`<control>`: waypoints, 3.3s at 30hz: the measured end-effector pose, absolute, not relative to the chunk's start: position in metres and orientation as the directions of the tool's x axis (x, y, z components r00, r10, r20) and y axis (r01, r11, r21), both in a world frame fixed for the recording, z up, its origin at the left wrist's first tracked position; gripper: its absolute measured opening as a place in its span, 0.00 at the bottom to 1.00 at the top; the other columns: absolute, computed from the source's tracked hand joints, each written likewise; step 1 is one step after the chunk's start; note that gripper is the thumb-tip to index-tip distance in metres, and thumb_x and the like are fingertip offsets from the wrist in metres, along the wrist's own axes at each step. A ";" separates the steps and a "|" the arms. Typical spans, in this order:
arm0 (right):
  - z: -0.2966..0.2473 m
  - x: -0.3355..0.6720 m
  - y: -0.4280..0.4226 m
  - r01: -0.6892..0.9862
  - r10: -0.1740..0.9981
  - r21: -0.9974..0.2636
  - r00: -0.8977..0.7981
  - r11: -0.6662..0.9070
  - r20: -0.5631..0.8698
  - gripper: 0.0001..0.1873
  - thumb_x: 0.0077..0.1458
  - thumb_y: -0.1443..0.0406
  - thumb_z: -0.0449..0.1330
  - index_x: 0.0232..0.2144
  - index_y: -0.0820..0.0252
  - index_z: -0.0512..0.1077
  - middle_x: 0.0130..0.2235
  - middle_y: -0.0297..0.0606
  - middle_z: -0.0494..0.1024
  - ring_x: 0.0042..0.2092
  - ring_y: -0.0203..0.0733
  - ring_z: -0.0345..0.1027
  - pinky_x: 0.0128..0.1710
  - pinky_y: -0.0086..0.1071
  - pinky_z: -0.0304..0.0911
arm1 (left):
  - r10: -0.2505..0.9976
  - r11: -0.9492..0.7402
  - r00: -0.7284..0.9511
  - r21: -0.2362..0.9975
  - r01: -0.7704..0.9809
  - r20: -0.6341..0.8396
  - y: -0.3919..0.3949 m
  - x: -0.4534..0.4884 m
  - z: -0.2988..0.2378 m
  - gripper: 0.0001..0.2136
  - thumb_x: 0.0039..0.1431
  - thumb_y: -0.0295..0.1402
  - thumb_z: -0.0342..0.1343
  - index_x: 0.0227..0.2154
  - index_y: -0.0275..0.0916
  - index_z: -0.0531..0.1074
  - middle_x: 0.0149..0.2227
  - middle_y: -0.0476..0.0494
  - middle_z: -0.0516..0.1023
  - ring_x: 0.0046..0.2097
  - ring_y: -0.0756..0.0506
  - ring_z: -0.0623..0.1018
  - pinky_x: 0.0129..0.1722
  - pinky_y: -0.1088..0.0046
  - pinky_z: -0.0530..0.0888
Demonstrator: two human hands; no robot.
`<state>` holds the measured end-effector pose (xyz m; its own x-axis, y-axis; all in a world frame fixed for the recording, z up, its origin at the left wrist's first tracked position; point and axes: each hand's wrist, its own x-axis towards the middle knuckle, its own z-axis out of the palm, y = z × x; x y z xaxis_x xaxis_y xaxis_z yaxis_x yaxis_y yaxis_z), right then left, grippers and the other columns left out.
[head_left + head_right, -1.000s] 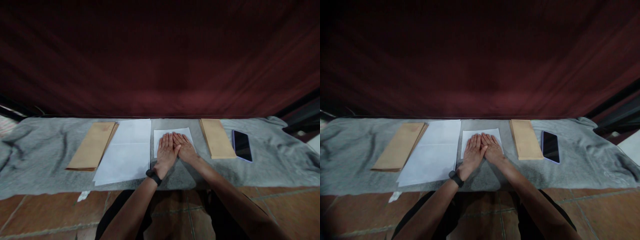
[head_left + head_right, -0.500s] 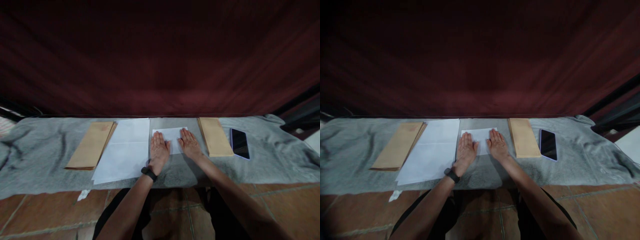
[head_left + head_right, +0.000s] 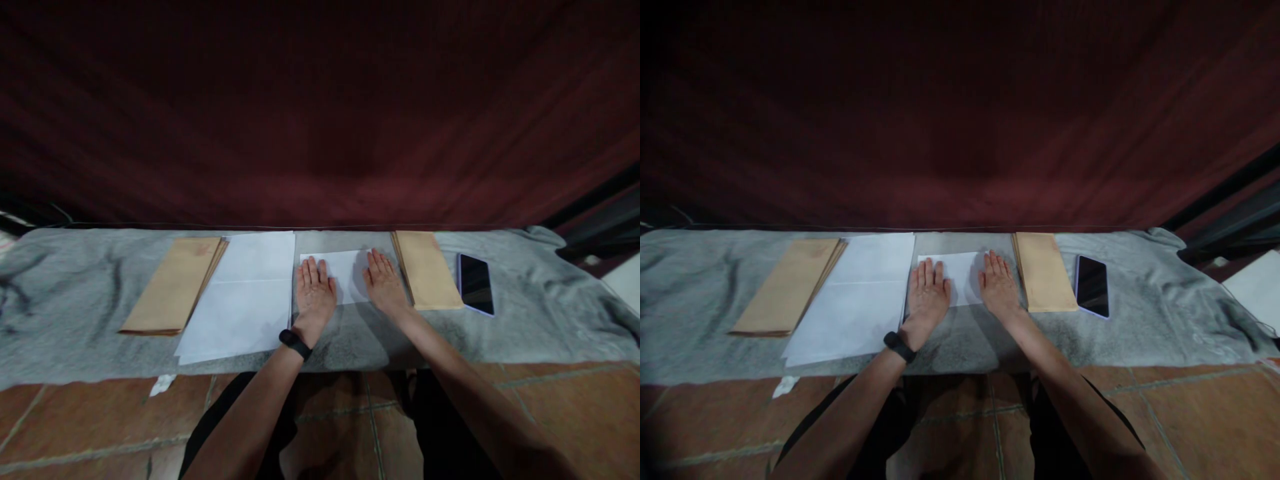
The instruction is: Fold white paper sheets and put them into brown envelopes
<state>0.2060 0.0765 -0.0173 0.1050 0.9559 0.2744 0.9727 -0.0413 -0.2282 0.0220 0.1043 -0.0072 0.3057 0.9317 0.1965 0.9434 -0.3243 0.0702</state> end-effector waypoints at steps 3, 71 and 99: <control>-0.012 0.194 0.084 0.941 0.969 -0.332 0.023 0.062 0.246 0.31 0.71 0.57 0.38 0.69 0.65 0.56 0.70 0.46 0.57 0.71 0.49 0.48 0.68 0.50 0.50 | 0.883 -0.448 0.433 0.044 0.893 0.183 0.107 0.025 -0.003 0.26 0.68 0.31 0.40 0.67 0.27 0.56 0.71 0.34 0.53 0.73 0.36 0.49 0.71 0.54 0.48; -0.018 0.201 0.064 0.967 0.960 -0.250 0.106 -0.040 0.258 0.31 0.71 0.59 0.40 0.70 0.71 0.51 0.70 0.52 0.54 0.71 0.53 0.46 0.69 0.52 0.48 | 0.879 -0.462 0.423 0.173 0.870 0.221 0.090 0.017 -0.002 0.28 0.67 0.29 0.40 0.67 0.20 0.52 0.70 0.25 0.53 0.72 0.37 0.50 0.70 0.54 0.53; -0.024 0.206 0.040 0.980 0.979 -0.171 -0.065 0.099 0.191 0.33 0.71 0.54 0.43 0.70 0.66 0.50 0.71 0.46 0.52 0.72 0.48 0.44 0.71 0.47 0.41 | 0.877 -0.472 0.448 0.138 0.871 0.176 0.080 0.003 -0.016 0.28 0.69 0.34 0.39 0.68 0.23 0.52 0.71 0.28 0.51 0.72 0.38 0.50 0.70 0.55 0.54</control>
